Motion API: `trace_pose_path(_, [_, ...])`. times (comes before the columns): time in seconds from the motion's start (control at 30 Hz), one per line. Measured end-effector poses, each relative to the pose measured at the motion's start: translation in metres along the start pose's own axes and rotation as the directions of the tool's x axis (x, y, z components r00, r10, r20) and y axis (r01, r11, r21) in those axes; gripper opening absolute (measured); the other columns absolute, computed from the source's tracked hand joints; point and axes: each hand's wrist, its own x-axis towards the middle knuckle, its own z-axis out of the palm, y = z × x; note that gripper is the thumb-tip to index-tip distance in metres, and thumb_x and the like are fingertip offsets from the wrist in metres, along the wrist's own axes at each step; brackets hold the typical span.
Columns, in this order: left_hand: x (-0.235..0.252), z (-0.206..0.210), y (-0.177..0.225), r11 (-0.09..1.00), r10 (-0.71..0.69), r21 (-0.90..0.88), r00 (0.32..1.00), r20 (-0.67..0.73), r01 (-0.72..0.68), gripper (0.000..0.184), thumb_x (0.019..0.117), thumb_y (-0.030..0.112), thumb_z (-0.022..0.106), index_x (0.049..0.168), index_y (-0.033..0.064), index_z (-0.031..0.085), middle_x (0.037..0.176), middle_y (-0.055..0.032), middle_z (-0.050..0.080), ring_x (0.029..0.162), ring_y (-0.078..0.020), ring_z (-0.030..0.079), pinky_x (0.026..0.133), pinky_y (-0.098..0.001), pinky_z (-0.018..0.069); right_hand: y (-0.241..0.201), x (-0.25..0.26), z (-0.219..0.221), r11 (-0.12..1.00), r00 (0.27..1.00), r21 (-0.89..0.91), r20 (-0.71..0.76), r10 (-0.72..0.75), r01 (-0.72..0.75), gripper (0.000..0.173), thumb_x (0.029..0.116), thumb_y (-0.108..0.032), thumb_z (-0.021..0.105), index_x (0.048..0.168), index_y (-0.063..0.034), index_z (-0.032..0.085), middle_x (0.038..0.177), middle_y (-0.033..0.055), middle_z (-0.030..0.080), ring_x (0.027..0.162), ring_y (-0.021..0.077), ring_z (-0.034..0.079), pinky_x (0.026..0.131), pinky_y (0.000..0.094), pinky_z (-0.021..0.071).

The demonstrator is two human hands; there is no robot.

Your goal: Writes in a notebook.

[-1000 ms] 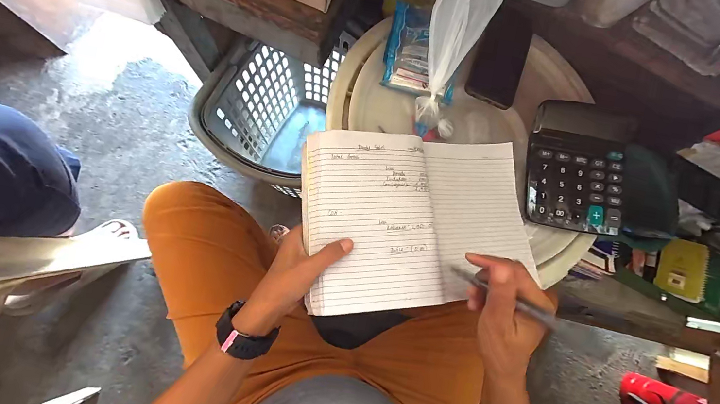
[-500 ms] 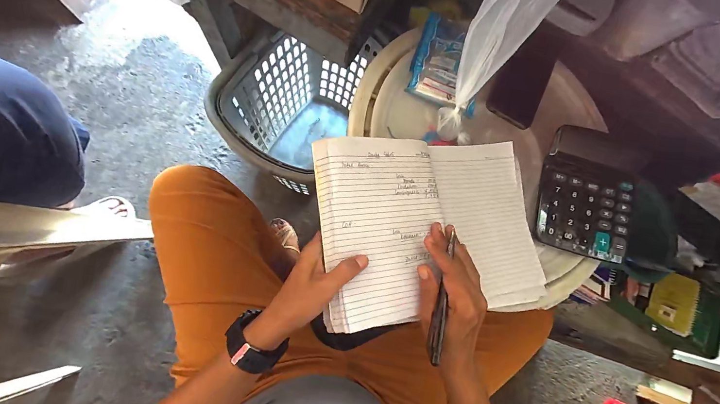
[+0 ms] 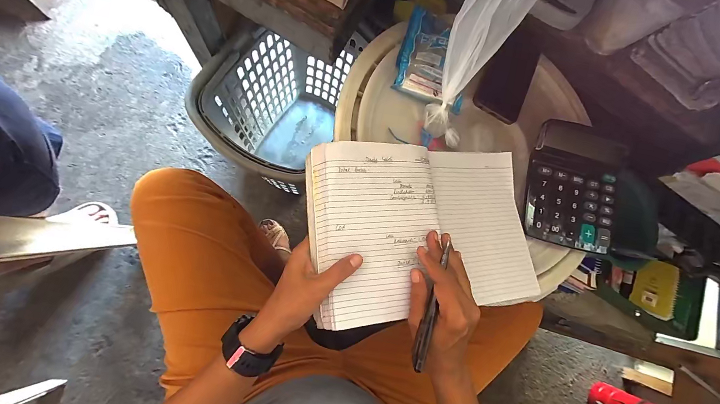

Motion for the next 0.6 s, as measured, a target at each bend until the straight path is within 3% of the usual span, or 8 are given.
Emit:
trace_pose_path(0.27, [0.018, -0.002, 0.001, 0.994, 0.095, 0.052, 0.993, -0.065, -0.091, 0.031, 0.0942, -0.001, 0.06, 0.124, 0.0051, 0.056, 0.091, -0.0012, 0.076, 0.076, -0.0103, 0.075, 0.07, -0.0269, 0.0643, 0.006, 0.014, 0.017, 0.999, 0.999, -0.002, -0.032, -0.033, 0.033, 0.027, 0.1003, -0.016, 0.058, 0.112, 0.0007, 0.076, 0.122, 0.0187, 0.073, 0.126, 0.0339, 0.065, 0.111, 0.0439, 0.0482])
trace_pose_path(0.6, [0.015, 0.002, -0.001, 1.0, 0.005, -0.008, 0.992, -0.126, -0.006, 0.031, 0.0937, -0.001, 0.059, 0.124, 0.0029, 0.053, 0.089, -0.003, 0.075, 0.074, -0.0117, 0.075, 0.069, -0.028, 0.0646, -0.001, 0.012, 0.005, 1.0, 0.997, 0.0, 0.081, 0.009, -0.009, 0.029, 0.1005, -0.016, 0.059, 0.118, -0.0003, 0.075, 0.129, 0.0187, 0.07, 0.13, 0.0381, 0.061, 0.113, 0.0473, 0.046])
